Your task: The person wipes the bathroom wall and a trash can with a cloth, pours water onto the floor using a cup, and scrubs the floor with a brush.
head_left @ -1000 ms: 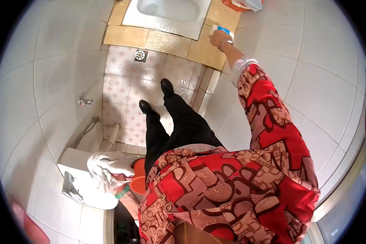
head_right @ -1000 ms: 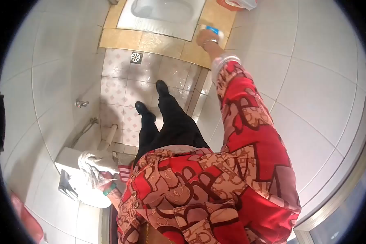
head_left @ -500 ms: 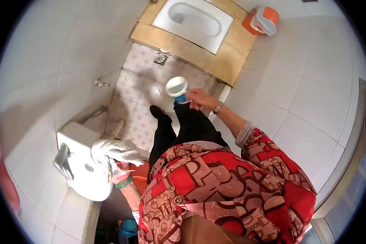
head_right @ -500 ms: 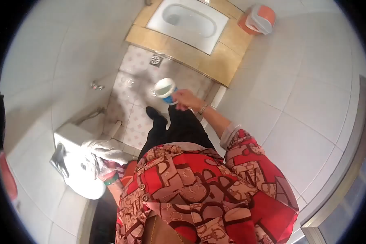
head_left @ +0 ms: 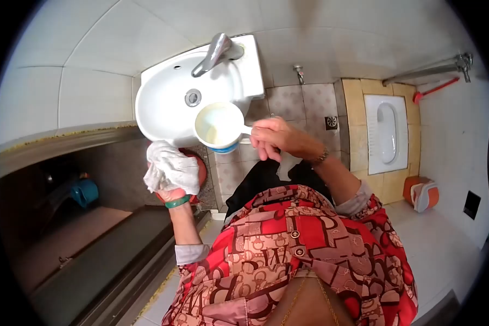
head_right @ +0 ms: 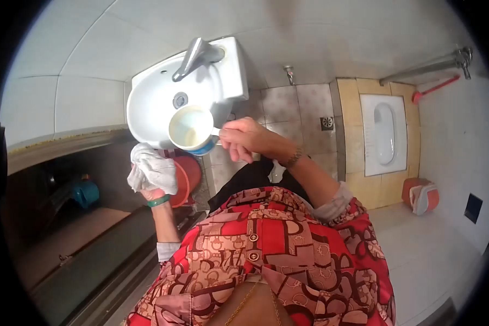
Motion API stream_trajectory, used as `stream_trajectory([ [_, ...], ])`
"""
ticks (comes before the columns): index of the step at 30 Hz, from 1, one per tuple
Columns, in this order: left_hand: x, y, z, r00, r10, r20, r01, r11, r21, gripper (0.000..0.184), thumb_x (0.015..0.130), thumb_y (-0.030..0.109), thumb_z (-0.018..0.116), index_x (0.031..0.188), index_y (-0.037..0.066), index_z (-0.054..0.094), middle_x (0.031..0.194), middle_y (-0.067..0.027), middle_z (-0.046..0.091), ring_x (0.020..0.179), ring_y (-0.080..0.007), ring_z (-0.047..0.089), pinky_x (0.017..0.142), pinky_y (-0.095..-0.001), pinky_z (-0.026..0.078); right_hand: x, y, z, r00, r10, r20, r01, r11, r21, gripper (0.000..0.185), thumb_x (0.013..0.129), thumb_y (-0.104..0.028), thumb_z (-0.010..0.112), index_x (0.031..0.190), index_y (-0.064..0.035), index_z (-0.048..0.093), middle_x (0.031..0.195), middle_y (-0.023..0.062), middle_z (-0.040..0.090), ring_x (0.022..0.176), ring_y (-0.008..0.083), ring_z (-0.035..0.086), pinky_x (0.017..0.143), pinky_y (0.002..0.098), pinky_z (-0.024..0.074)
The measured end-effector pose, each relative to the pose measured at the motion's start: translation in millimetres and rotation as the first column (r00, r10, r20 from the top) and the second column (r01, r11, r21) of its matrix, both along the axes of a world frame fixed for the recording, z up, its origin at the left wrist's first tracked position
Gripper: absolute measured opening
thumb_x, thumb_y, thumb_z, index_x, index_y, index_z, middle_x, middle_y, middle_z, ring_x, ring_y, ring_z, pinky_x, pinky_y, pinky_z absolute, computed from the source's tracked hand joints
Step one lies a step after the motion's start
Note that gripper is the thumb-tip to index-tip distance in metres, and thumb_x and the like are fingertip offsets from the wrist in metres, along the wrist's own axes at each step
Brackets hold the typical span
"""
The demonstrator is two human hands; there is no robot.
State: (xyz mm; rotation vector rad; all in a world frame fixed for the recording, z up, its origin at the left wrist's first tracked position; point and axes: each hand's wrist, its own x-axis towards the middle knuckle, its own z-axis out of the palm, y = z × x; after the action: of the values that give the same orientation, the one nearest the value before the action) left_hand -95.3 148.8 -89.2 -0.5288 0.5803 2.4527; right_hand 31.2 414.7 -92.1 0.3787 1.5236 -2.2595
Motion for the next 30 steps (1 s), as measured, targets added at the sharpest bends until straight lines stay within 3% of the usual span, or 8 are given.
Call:
stream_trajectory([
  [1,31,-2,-8,0.982,-0.134,-0.131,0.111,0.98,-0.163,0.011,0.078,0.013,0.053,0.088,0.011,0.048,0.081,-0.0002,0.051,0.077,-0.0134,0.05,0.076,-0.029,0.042,17,7,-9,0.999,0.022,-0.023,-0.023,0.999,-0.032,0.03,0.089,-0.026,0.042,0.076,-0.0008,0.051,0.058,0.0092,0.055,0.037,0.0069,0.043,0.038,0.0191,0.0336],
  [3,28,-6,-25,0.986,0.034,0.161,-0.122,0.806,0.579,0.016,0.078,0.018,0.056,0.092,0.011,0.051,0.084,-0.0008,0.054,0.079,-0.0147,0.053,0.074,-0.0319,0.044,-12,5,-39,0.999,-0.039,0.023,0.041,0.994,-0.1,0.033,0.09,-0.03,0.04,0.077,-0.0016,0.05,0.058,0.0102,0.055,0.037,0.0074,0.041,0.038,0.0192,0.0329],
  [11,33,-38,-30,0.998,0.005,-0.066,0.006,0.987,0.163,0.044,0.08,0.019,0.056,0.122,0.009,0.044,0.116,-0.012,0.051,0.105,-0.0222,0.051,0.091,-0.036,0.041,-93,-24,-79,0.915,-0.266,0.303,0.321,0.935,-0.15,0.021,0.085,-0.022,0.044,0.086,-0.0013,0.046,0.069,0.017,0.057,0.046,0.012,0.049,0.041,0.0223,0.0369],
  [12,36,-30,-24,0.982,0.022,-0.186,-0.053,0.985,-0.165,0.046,0.08,0.018,0.057,0.123,0.008,0.042,0.117,-0.0133,0.049,0.104,-0.0243,0.05,0.091,-0.0349,0.041,-99,-28,-79,0.915,-0.276,0.293,0.336,0.925,-0.179,0.021,0.084,-0.022,0.047,0.089,-0.0017,0.044,0.076,0.0201,0.058,0.051,0.0128,0.05,0.042,0.0233,0.0388],
  [14,27,-24,-35,0.982,-0.179,-0.058,0.187,0.962,0.2,0.041,0.084,0.016,0.05,0.123,0.005,0.042,0.115,-0.0132,0.048,0.102,-0.0238,0.05,0.09,-0.0341,0.041,-108,-39,-84,0.914,-0.282,0.292,0.335,0.93,-0.15,0.021,0.084,-0.02,0.047,0.092,-0.0015,0.043,0.077,0.0201,0.058,0.052,0.0136,0.051,0.044,0.0239,0.0404],
  [15,37,-23,-33,0.968,-0.154,-0.198,0.058,0.906,-0.419,0.037,0.086,0.017,0.048,0.121,0.004,0.043,0.112,-0.0112,0.05,0.1,-0.0219,0.051,0.088,-0.0337,0.043,-110,-42,-85,0.911,-0.291,0.291,0.338,0.933,-0.125,0.022,0.084,-0.019,0.046,0.095,-0.0013,0.041,0.077,0.0202,0.058,0.053,0.0143,0.052,0.045,0.0245,0.042],
  [23,27,20,-50,0.977,-0.213,0.0,0.204,0.938,-0.282,0.036,0.086,0.013,0.046,0.121,0.003,0.041,0.113,-0.0136,0.051,0.101,-0.0239,0.052,0.088,-0.0358,0.044,-95,-44,-78,0.937,-0.322,0.133,0.333,0.94,-0.076,0.04,0.091,-0.028,0.043,0.119,-0.001,0.034,0.081,0.0152,0.057,0.061,0.0154,0.056,0.048,0.0238,0.0451],
  [30,24,50,-51,0.942,-0.307,-0.136,0.246,0.907,-0.343,0.038,0.088,0.019,0.043,0.122,0.003,0.041,0.116,-0.012,0.048,0.105,-0.0234,0.049,0.09,-0.0353,0.041,-50,-60,-55,0.981,-0.191,-0.044,0.195,0.975,0.106,0.048,0.084,-0.031,0.055,0.116,0.002,0.043,0.086,0.0121,0.058,0.069,0.0182,0.058,0.056,0.0268,0.0476],
])
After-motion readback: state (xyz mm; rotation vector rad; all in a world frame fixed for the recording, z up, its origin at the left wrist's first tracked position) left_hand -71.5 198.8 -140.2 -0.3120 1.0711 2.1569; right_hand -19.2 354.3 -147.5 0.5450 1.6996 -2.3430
